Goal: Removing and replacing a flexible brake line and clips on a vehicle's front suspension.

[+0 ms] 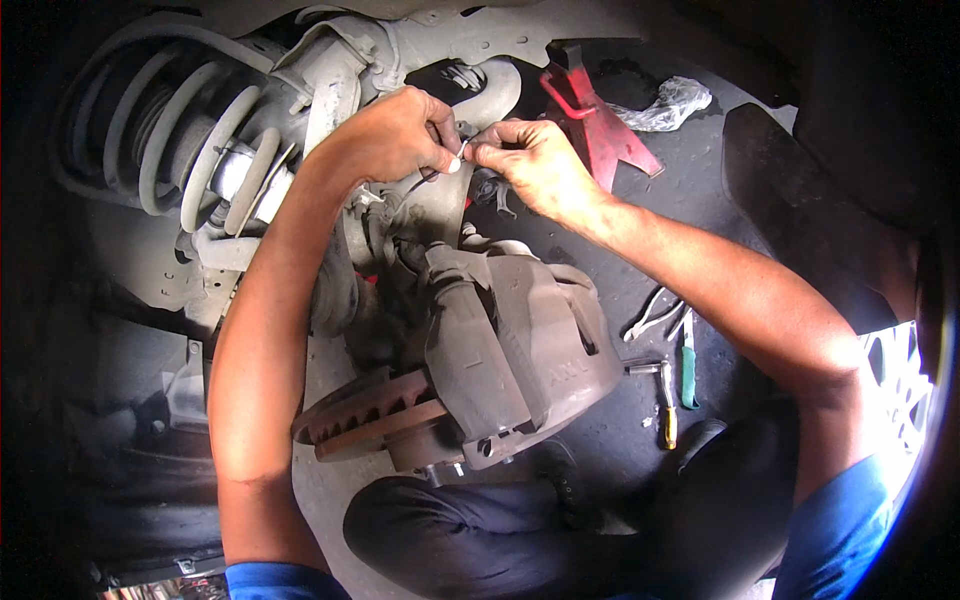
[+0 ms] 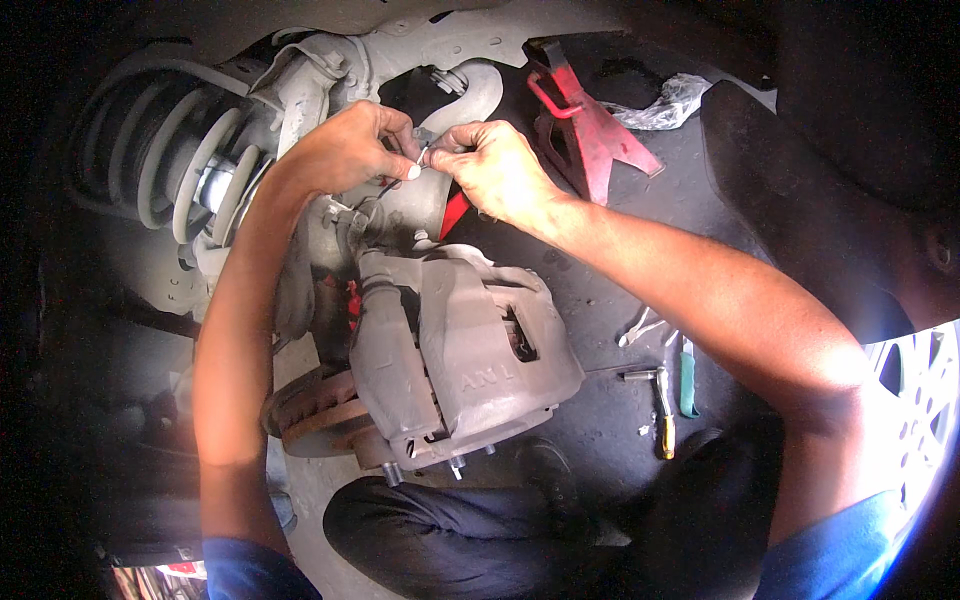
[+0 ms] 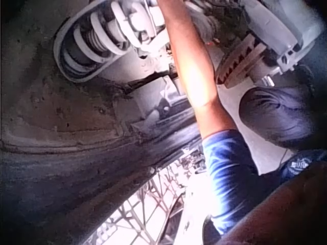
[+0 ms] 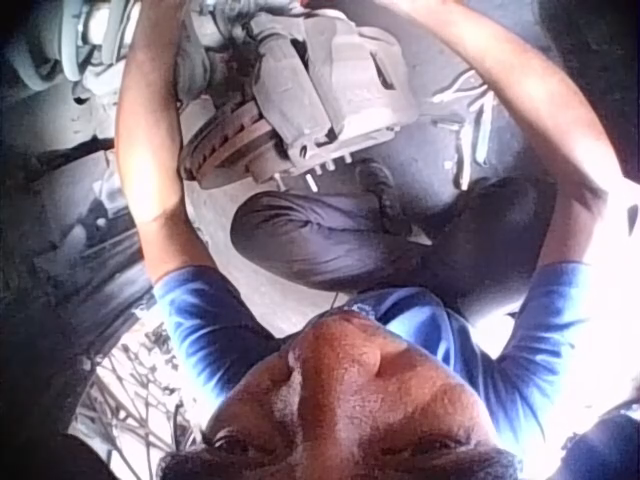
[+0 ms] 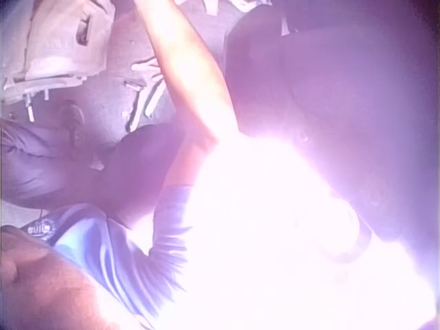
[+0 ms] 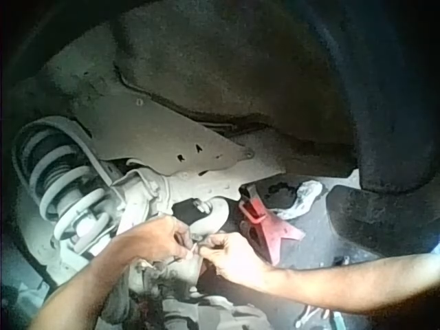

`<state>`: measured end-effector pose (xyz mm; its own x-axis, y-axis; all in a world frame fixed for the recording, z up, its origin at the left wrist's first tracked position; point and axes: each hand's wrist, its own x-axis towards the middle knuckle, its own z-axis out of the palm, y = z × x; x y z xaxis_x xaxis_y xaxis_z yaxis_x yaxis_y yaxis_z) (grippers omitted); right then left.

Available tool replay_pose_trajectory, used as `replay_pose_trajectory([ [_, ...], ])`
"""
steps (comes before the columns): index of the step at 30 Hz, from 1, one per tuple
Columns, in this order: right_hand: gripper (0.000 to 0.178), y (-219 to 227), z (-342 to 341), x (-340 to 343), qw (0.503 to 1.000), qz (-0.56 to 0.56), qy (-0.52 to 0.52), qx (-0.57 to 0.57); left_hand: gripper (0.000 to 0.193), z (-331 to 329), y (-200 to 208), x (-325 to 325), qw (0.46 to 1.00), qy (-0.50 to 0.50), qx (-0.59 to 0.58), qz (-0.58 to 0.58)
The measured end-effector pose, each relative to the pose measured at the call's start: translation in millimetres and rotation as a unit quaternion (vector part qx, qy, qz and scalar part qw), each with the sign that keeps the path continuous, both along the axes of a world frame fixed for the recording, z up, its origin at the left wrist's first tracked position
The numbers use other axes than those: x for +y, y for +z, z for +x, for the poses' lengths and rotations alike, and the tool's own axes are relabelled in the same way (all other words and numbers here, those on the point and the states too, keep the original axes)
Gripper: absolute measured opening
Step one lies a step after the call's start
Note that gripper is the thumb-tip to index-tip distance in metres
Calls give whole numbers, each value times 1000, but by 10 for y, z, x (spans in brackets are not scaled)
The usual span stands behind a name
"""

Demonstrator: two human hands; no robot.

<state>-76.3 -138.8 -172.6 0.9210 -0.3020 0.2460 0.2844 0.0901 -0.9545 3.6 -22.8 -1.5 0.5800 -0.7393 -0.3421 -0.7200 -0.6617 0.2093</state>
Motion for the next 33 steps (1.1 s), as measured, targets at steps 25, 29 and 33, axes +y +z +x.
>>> replay_pose_trajectory([
  [25,29,-42,-24,-28,987,-125,-44,-88,21,21,-36,14,1000,-22,-13,-5],
  [29,29,-41,-20,-4,989,-111,-47,-87,22,35,-34,12,999,-34,-22,0],
  [33,30,-32,-39,6,991,-103,-50,-72,23,42,-19,3,1000,-18,2,9],
])
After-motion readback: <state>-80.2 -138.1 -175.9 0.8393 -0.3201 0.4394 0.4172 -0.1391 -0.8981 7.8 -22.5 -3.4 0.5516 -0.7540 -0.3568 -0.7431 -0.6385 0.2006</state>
